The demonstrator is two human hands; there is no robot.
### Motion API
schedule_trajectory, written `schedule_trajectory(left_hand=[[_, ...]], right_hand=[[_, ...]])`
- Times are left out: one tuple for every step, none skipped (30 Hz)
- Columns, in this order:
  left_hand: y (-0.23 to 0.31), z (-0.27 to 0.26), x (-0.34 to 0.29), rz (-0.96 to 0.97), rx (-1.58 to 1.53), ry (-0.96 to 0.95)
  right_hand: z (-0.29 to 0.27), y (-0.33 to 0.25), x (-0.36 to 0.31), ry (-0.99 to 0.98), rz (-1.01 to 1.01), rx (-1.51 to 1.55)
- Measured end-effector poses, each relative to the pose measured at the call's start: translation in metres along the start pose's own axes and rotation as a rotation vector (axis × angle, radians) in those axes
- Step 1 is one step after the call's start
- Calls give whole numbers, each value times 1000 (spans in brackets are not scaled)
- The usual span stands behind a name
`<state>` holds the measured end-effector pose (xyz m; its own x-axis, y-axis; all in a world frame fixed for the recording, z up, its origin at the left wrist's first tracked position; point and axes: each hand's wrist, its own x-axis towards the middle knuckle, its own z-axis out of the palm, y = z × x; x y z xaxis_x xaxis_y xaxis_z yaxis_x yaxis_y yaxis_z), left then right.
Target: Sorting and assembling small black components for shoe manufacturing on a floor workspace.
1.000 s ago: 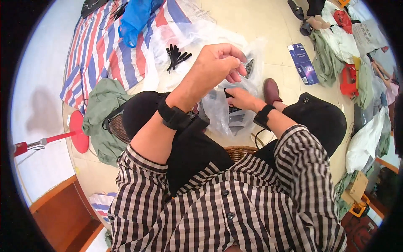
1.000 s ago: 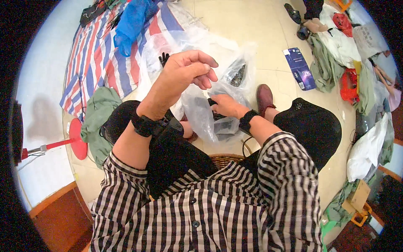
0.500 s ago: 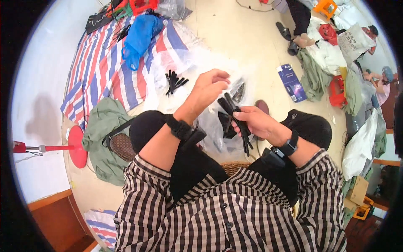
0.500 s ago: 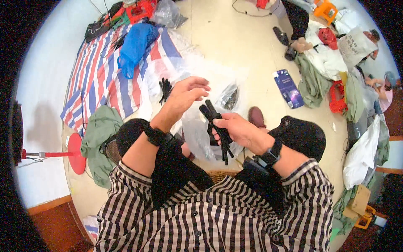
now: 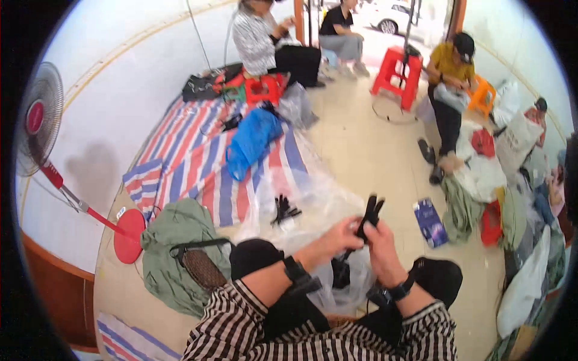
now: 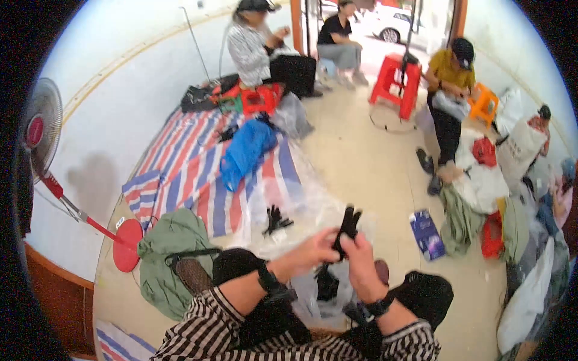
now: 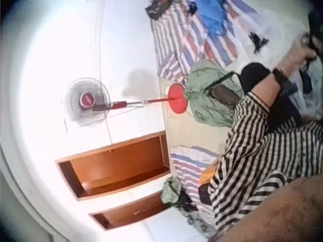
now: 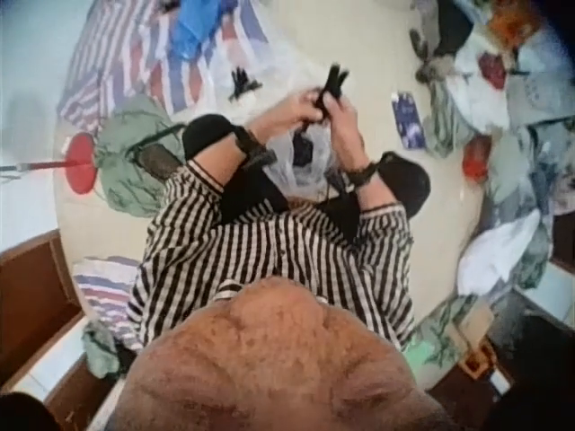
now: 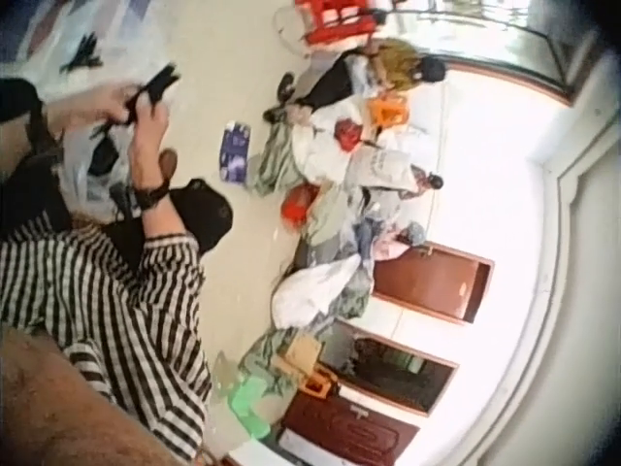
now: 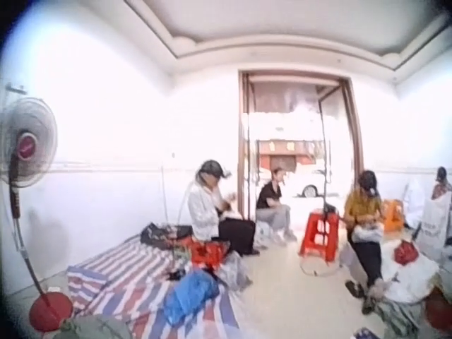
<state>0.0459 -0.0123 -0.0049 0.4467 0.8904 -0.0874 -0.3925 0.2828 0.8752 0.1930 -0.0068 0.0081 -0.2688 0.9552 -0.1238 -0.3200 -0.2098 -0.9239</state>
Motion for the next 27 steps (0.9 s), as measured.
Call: schedule_trajectory(left_hand=[[-12, 3, 4, 79, 16, 17], [-14, 3, 3, 80, 91, 55], [-16, 4, 2, 71, 154, 90], [-17, 5, 2, 48, 216, 146], [-17, 4, 1, 61, 222, 151], [-16, 1, -1, -5, 192, 142], [-15, -1, -2, -72, 161, 134], [-7, 8, -2, -61, 94, 151], [-4, 8, -1, -45, 99, 156], [-2, 8, 0, -93, 31, 104], [-2, 7, -3, -143, -38, 59], [-2, 4, -3, -177, -54, -5], [-4, 5, -5, -164, -51, 5], [-1, 11, -9, -238, -26, 3], [0, 14, -12, -313, -2, 1], [-6, 13, -11, -287, 16, -46], [-12, 15, -9, -277, 15, -46], [-18, 16, -8, -295, -54, -72], [-22, 14, -6, -314, -124, -98], [-19, 16, -7, -292, -171, -108], [-16, 18, -7, -288, -173, -107], [-14, 22, -5, -279, -194, -23], [-12, 22, -4, -267, -215, 66], [-13, 18, -4, -262, -215, 69], [-16, 12, -2, -290, -239, 49], [-15, 10, -3, -321, -264, 28], [-15, 10, -4, -319, -265, 30]], right_hand=[[-2, 7, -1, -8, -15, -14], [1, 14, 1, 11, 8, -2], [4, 20, -1, 41, 39, 7], [4, 22, -3, 28, 98, 24], [7, 19, -6, -28, 128, 29], [7, 18, -5, -64, 129, 25], [8, 17, -3, -101, 132, 21], [6, 16, 0, -114, 123, 17], [3, 16, 2, -58, -23, -74], [0, 13, 5, -2, -171, -162], [0, 9, 7, -20, -175, -162], [-1, 2, 7, 40, -253, -253], [-4, -4, 9, 102, -332, -344], [-9, -8, 11, 27, -347, -329], [-11, -11, 12, -10, -380, -385], [-12, -15, 9, -59, -235, -396], [-11, -21, 4, -102, -88, -411], [-10, -9, 5, -87, -143, -355], [-8, -6, 6, -92, -148, -361], [-6, -4, 5, -86, -128, -299], [-5, -2, 6, -79, -109, -238], [-5, -3, 8, -87, -104, -240], [-2, -3, 8, -93, -105, -241], [2, -2, 5, -111, -92, -200], [7, -2, 3, -127, -79, -158], [13, -3, 3, -130, -78, -160], [20, -5, 3, -49, -145, -140]])
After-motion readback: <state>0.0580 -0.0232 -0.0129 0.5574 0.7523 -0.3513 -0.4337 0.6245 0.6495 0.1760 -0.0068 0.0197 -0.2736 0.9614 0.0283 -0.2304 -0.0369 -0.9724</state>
